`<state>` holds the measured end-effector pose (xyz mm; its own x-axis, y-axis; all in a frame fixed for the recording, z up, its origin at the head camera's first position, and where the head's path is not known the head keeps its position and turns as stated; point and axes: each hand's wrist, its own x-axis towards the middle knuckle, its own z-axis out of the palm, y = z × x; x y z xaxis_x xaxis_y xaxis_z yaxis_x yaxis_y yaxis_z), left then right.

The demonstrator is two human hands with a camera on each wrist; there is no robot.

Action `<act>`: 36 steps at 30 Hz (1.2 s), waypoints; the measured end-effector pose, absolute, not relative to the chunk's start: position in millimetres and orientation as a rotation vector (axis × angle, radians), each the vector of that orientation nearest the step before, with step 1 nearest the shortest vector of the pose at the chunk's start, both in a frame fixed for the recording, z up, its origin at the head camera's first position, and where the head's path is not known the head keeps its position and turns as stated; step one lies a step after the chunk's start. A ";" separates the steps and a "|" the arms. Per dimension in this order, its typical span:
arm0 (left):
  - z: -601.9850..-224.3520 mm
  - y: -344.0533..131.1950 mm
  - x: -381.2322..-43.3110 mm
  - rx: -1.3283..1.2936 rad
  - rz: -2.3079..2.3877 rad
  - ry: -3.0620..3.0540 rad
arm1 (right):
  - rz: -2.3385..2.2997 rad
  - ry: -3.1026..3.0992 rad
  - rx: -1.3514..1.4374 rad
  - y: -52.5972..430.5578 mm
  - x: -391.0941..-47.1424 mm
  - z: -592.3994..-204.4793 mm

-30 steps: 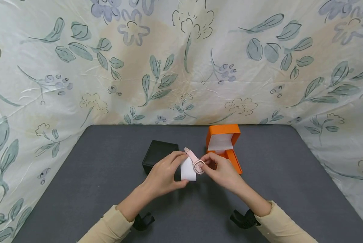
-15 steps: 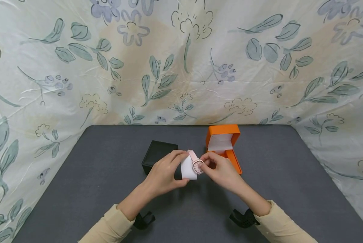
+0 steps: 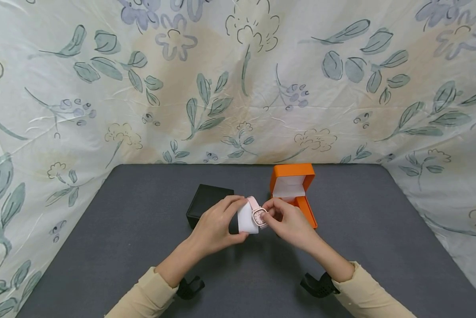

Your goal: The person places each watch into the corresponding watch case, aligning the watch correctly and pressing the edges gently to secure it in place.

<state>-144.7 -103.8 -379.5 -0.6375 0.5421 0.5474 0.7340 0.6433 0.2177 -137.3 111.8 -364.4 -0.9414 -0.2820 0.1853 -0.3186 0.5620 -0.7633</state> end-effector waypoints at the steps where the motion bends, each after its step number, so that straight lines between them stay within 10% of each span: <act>1: -379.7 -103.7 -145.1 -1.004 -0.596 -2.423 | 1.351 -2.740 0.525 111.7 -137.4 -364.6; 36: -383.4 -106.3 -150.3 -0.936 -0.644 -2.372 | 1.471 -2.721 0.747 117.0 -135.9 -378.8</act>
